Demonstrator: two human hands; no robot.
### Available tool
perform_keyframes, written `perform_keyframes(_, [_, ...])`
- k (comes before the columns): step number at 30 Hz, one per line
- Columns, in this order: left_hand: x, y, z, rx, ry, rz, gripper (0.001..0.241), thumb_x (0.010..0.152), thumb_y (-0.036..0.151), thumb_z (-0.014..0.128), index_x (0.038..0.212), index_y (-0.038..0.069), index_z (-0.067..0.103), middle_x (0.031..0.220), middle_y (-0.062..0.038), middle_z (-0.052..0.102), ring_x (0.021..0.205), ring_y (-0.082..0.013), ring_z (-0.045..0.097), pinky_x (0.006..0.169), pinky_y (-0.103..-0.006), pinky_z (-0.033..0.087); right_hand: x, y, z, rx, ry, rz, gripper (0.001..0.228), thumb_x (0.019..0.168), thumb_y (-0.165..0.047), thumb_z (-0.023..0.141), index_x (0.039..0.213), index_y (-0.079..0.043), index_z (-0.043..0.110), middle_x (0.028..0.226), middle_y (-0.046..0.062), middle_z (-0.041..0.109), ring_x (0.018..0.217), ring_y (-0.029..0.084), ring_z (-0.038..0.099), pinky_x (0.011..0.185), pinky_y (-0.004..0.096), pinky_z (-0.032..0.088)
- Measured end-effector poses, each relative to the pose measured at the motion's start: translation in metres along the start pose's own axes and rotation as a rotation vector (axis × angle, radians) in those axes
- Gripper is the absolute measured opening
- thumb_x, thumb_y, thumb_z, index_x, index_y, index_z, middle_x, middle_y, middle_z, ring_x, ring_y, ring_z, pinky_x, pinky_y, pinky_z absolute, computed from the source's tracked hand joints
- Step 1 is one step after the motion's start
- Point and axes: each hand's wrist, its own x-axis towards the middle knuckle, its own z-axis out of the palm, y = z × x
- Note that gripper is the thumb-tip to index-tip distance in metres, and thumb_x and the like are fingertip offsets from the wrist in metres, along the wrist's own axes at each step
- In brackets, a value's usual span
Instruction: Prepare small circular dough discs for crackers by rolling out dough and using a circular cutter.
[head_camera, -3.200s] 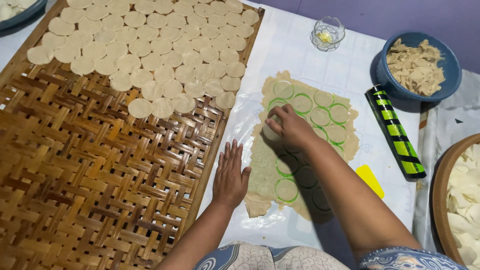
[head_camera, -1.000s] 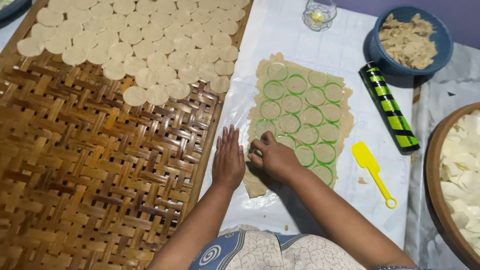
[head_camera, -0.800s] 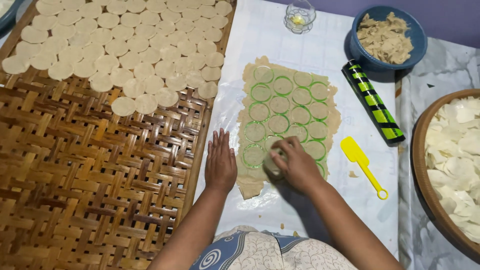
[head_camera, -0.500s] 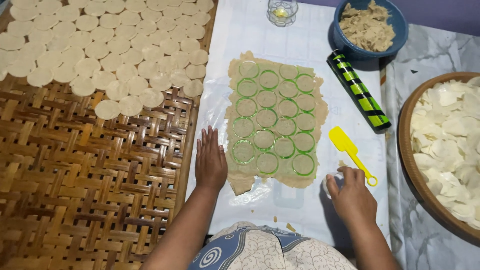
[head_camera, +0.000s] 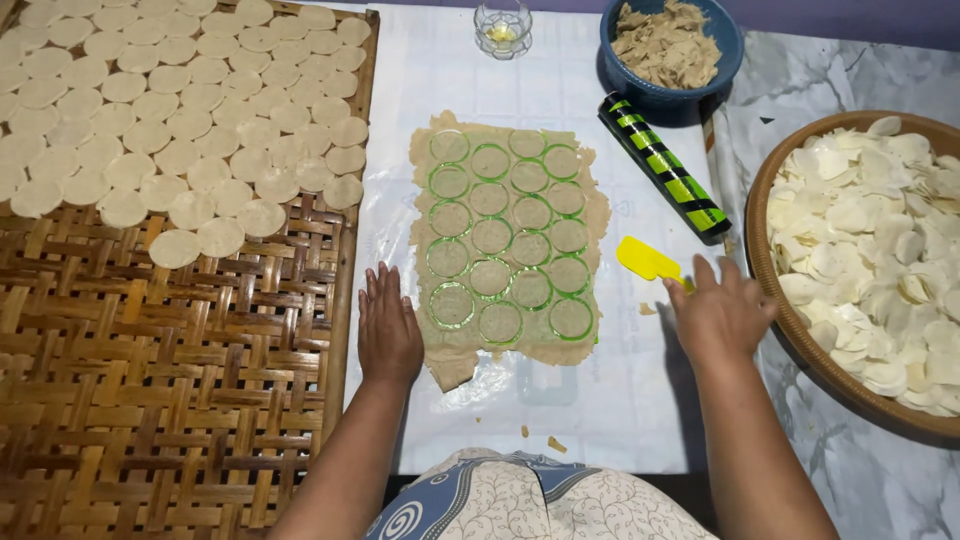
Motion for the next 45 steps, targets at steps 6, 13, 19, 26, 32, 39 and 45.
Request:
perform_keyframes(6, [0.000,-0.002,0.003,0.003,0.009,-0.006,0.051,0.109,0.025,0.026,0.155,0.003,0.036,0.165,-0.021,0.030,0.156,-0.0340,0.021,0.127,-0.0471,0.011,0.064,-0.005,0.090,-0.346,-0.036,-0.123,0.033,0.100,-0.022,0.051,0.124,-0.013,0.071,0.117,0.007,0.073,0.119,0.030,0.054,0.097,0.053,0.024])
perform_keyframes(13, [0.000,-0.001,0.003,-0.007,0.022,-0.009,0.051,0.109,0.025,0.027,0.154,0.003,0.036,0.165,-0.021,0.030,0.156,-0.0342,0.021,0.127,-0.0474,0.012,0.070,-0.029,0.074,-0.359,0.083,-0.214,0.024,0.091,-0.012,0.066,0.113,-0.007,0.071,0.099,0.013,0.072,0.103,0.032,0.059,0.088,0.047,0.026])
perform_keyframes(19, [0.001,-0.003,0.005,-0.001,0.029,-0.003,0.051,0.109,0.025,0.027,0.154,0.004,0.036,0.165,-0.020,0.031,0.156,-0.0343,0.020,0.127,-0.0473,0.013,0.100,-0.033,0.073,-0.276,-0.054,-0.130,0.027,0.098,-0.013,0.049,0.122,-0.006,0.061,0.119,0.015,0.065,0.113,0.032,0.054,0.088,0.046,0.028])
perform_keyframes(26, [0.000,0.000,0.004,-0.006,0.006,-0.025,0.051,0.109,0.026,0.026,0.155,0.004,0.035,0.165,-0.021,0.029,0.156,-0.0345,0.019,0.127,-0.0474,0.012,0.122,-0.024,0.072,-0.084,0.052,-0.147,0.022,0.100,-0.012,0.050,0.121,-0.005,0.055,0.110,0.018,0.070,0.104,0.035,0.066,0.086,0.050,0.033])
perform_keyframes(32, [0.003,-0.001,0.005,0.003,-0.014,-0.036,0.052,0.109,0.027,0.027,0.154,0.005,0.036,0.166,-0.020,0.029,0.156,-0.0340,0.019,0.128,-0.0476,0.011,0.134,-0.042,0.079,-0.049,0.395,-0.253,0.035,0.102,-0.009,0.055,0.135,0.001,0.060,0.122,0.024,0.059,0.109,0.040,0.059,0.079,0.050,0.040])
perform_keyframes(39, [0.004,-0.003,0.006,-0.008,-0.018,-0.044,0.052,0.108,0.027,0.026,0.155,0.006,0.036,0.165,-0.019,0.030,0.156,-0.0336,0.019,0.127,-0.0476,0.011,0.145,-0.105,0.082,0.043,0.119,-0.338,0.034,0.101,-0.021,0.063,0.131,-0.008,0.068,0.121,0.017,0.061,0.115,0.033,0.059,0.091,0.045,0.045])
perform_keyframes(45, [0.002,-0.002,0.003,-0.035,0.001,-0.036,0.051,0.108,0.026,0.027,0.154,0.006,0.036,0.165,-0.019,0.030,0.156,-0.0337,0.020,0.127,-0.0471,0.013,0.152,-0.119,0.069,0.393,-0.077,-0.142,0.022,0.092,-0.024,0.072,0.108,-0.011,0.063,0.113,0.012,0.061,0.117,0.036,0.058,0.094,0.053,0.040])
